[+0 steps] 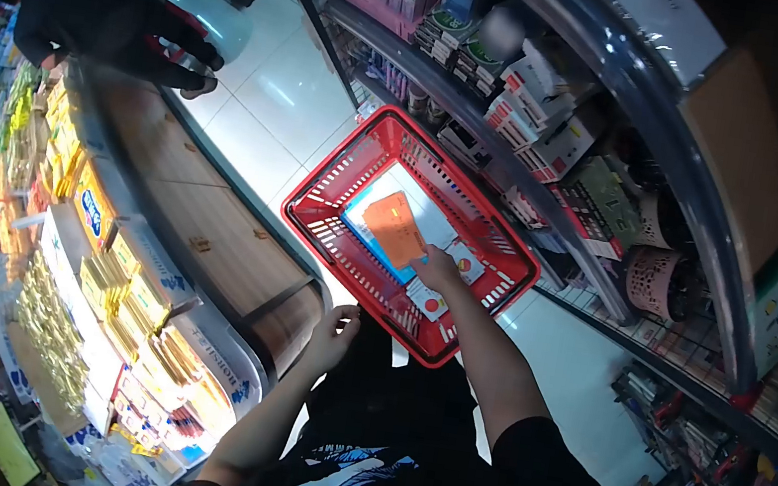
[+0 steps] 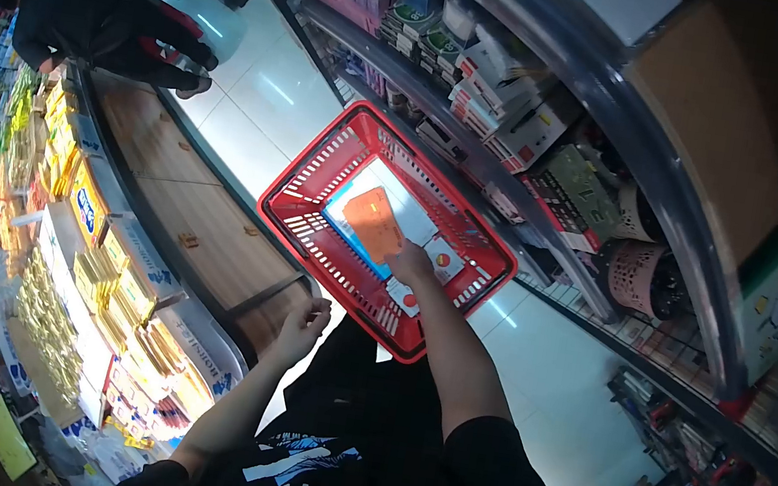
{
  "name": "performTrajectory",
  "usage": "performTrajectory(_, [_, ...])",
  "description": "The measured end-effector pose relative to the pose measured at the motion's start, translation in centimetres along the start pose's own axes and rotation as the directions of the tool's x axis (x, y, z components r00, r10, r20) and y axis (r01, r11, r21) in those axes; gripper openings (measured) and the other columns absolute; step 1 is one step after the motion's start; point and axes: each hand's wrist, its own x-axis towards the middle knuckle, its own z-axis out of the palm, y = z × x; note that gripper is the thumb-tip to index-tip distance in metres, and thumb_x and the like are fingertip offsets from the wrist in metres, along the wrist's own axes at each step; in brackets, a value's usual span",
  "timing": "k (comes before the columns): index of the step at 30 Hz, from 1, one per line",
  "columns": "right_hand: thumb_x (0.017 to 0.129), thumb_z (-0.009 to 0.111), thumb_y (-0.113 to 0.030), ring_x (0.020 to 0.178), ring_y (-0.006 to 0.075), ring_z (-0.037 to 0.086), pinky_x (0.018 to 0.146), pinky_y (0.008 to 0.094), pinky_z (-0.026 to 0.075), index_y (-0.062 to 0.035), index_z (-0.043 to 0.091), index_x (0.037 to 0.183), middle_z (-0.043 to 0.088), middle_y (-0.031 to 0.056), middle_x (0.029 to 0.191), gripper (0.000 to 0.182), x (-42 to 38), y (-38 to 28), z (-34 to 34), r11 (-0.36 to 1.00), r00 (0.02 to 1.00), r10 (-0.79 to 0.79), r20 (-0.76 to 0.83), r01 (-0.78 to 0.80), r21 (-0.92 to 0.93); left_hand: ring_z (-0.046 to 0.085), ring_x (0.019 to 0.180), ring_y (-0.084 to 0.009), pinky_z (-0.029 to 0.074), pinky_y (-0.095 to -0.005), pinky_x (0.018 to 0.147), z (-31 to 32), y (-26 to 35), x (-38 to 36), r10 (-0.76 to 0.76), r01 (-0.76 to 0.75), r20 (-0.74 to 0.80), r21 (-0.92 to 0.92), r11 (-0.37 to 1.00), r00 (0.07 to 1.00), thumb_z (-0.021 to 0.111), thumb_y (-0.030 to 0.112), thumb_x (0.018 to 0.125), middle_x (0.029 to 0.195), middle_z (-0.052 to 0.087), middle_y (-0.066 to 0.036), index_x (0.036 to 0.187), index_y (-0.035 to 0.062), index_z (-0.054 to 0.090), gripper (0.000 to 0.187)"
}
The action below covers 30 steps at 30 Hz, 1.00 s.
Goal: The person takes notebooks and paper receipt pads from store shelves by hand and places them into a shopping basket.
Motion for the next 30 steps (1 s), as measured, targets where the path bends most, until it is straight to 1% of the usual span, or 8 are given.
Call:
performTrajectory(5, [0.077,0.065,-0.041,0.115,0.0366,0.052,0.096,0.0433,0.043,-0.0013,0.044,0.128,0.053,0.0228,0.123,0.068,3.9,-0.1,1.7,0.982,0.986,0.165,0.021,-0.162,-0.097,0.052,0.078,-0.0072,0.043,-0.0218,0.066,-1.3,-0.6,-0.5,-0.078,0.079,0.046,-0.035,0.996,0.996,0.052,0.019,0.094,0.088,0.055,0.001,0.114,0.0033,0.053,0.026])
performTrajectory(10, [0.077,0.067,-0.044,0.116,0.0330,0.052,0.095,0.0454,0.043,-0.0050,0.048,0.118,0.054,0.0169,0.123,0.059,5.8,-0.7,3.2,0.926,0.952,0.290,-0.097,-0.305,-0.221,0.056,0.084,-0.0107,0.048,-0.0250,0.070,-2.2,-2.1,-1.2,-0.135,0.137,0.041,-0.064,0.988,0.990,0.056,0.017,0.093,0.099,0.059,-0.004,0.116,0.0009,0.054,0.029])
performTrajectory(13, [0.079,0.066,-0.041,0.115,0.0328,0.053,0.095,0.0447,0.044,-0.0061,0.048,0.119,0.053,0.0158,0.126,0.055,6.7,-0.1,2.9,0.914,0.948,0.318,0.001,-0.307,-0.266,0.052,0.076,-0.0067,0.043,-0.0210,0.063,-1.8,-0.7,-1.6,-0.111,0.112,0.009,-0.072,0.991,0.994,0.054,0.017,0.094,0.087,0.056,0.000,0.113,0.0037,0.053,0.024])
performTrajectory(17, [0.083,0.061,-0.033,0.104,0.0337,0.060,0.088,0.0437,0.048,-0.0065,0.054,0.112,0.062,0.0180,0.110,0.040,6.4,0.2,2.3,0.936,0.969,0.246,-0.013,-0.241,-0.257,0.051,0.071,-0.0061,0.042,-0.0203,0.061,-1.5,-0.7,-2.2,-0.142,0.145,0.054,-0.070,0.987,0.988,0.053,0.016,0.094,0.086,0.056,-0.001,0.115,0.0032,0.052,0.024])
performTrajectory(20, [0.084,0.058,-0.030,0.097,0.0346,0.062,0.085,0.0437,0.049,-0.0058,0.057,0.108,0.065,0.0179,0.101,0.034,5.3,0.1,1.5,0.948,0.984,0.168,-0.063,-0.179,-0.262,0.058,0.086,-0.0117,0.049,-0.0261,0.075,-0.9,-0.4,-2.0,-0.138,0.141,0.061,-0.047,0.989,0.989,0.056,0.017,0.093,0.101,0.062,-0.006,0.118,0.0021,0.055,0.029])
performTrajectory(23, [0.084,0.057,-0.029,0.097,0.0348,0.062,0.084,0.0433,0.049,-0.0056,0.059,0.107,0.066,0.0167,0.101,0.033,3.9,0.7,0.3,0.980,0.993,0.102,-0.053,-0.109,-0.168,0.058,0.086,-0.0118,0.049,-0.0260,0.074,-0.3,1.4,-2.1,-0.140,0.142,0.078,-0.023,0.990,0.987,0.055,0.017,0.093,0.102,0.062,-0.006,0.119,0.0022,0.054,0.030])
performTrajectory(24, [0.085,0.057,-0.032,0.106,0.0320,0.059,0.089,0.0426,0.047,-0.0075,0.059,0.108,0.063,0.0150,0.113,0.034,3.5,0.8,0.0,0.984,0.988,0.156,0.003,-0.155,-0.084,0.058,0.086,-0.0118,0.049,-0.0260,0.074,0.0,1.4,-2.1,-0.126,0.128,0.077,-0.019,0.992,0.989,0.055,0.017,0.093,0.102,0.062,-0.006,0.119,0.0022,0.054,0.030])
performTrajectory(30, [0.081,0.060,-0.035,0.105,0.0321,0.059,0.088,0.0417,0.048,-0.0079,0.061,0.106,0.063,0.0158,0.110,0.037,5.4,4.0,3.1,0.997,0.997,0.070,-0.013,-0.070,0.034,0.056,0.084,-0.0094,0.046,-0.0238,0.072,1.4,1.1,-3.6,-0.092,0.088,0.103,0.045,0.995,0.990,0.055,0.023,0.094,0.097,0.058,-0.003,0.120,0.0029,0.051,0.033])
